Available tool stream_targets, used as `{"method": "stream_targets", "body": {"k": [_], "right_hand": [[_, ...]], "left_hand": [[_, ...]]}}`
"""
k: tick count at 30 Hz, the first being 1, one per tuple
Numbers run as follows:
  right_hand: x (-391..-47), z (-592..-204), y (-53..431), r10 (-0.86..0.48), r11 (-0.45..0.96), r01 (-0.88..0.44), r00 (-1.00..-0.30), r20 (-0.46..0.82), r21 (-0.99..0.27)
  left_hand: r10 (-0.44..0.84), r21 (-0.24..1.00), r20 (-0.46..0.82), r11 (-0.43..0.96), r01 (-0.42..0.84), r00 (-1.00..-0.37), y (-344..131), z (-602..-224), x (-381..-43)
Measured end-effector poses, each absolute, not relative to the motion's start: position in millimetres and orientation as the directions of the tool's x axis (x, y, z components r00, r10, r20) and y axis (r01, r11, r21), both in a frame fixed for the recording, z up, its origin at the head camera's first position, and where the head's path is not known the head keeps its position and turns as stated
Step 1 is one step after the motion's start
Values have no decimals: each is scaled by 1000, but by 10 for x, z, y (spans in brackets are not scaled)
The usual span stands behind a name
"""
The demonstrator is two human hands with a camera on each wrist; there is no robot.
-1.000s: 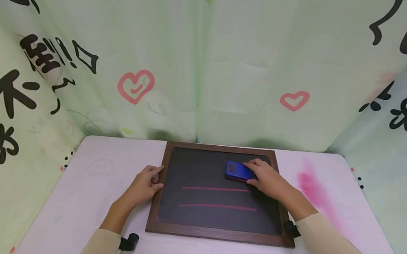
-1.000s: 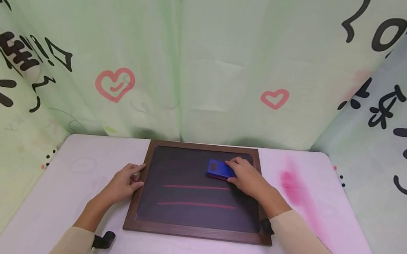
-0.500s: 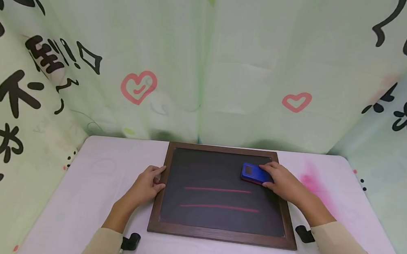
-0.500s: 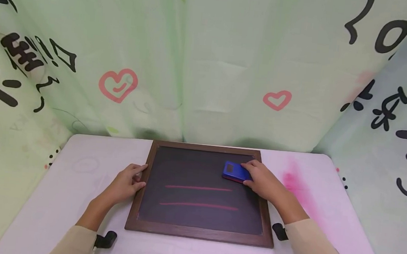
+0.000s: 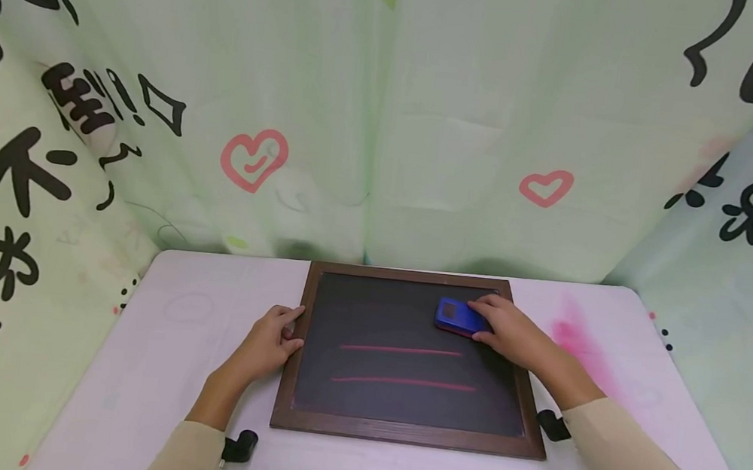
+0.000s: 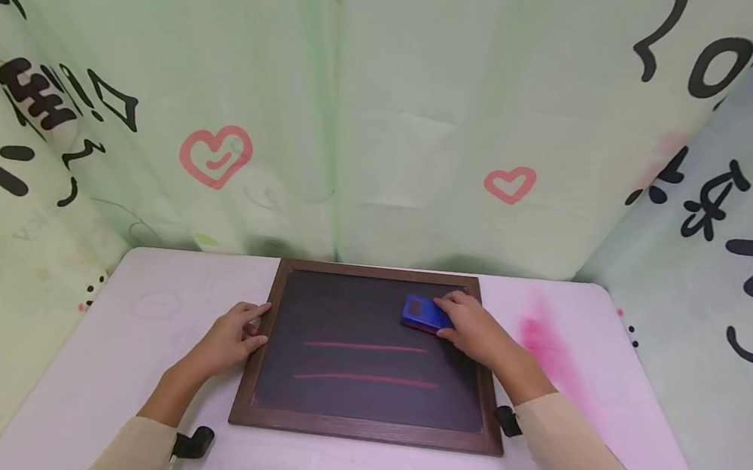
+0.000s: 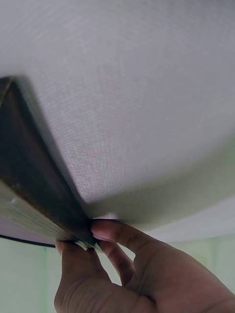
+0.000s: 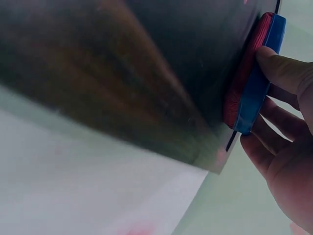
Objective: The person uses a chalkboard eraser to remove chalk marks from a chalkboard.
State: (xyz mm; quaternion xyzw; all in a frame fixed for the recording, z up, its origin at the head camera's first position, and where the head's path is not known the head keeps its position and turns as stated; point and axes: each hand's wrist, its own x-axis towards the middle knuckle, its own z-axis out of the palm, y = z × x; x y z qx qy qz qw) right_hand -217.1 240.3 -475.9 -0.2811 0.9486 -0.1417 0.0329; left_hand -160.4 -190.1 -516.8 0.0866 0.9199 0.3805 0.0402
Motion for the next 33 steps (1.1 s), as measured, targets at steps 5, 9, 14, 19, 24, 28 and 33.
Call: {"method": "stream_targets", "body": {"k": [5,9,14,19,24,28,33], "right_hand": [[-2240,-4770,2232,-566,796,-547,-824,0,-258],[-2301,-4776,2069,-591,786,-570,-806,-22,-240],[-2351,-4765,1850,-601,784,-577,-797,-49,-231],[-2372,-4744,1617,-614,777,-589,-787,-62,-222],[-2406,-4746,1369,-627,770,-601,-774,-82,-214],[-2455,-4775,1170,-641,761,-613,-761,-98,-213],[-2493,-4781,956,-657,749,-629,-744,-118,-207]], "left_hand": [[190,703,-4,699,132,-982,-1901,-5171,-1606],[187,705,-2,697,132,-982,-1901,-5173,-1605],[191,707,-3,695,133,-982,-1898,-5165,-1604],[194,708,-3,693,135,-981,-1894,-5150,-1595],[194,705,-2,696,137,-981,-1903,-5159,-1595],[195,696,-1,705,139,-981,-1915,-5155,-1599],[199,703,2,696,143,-980,-1907,-5148,-1602]]}}
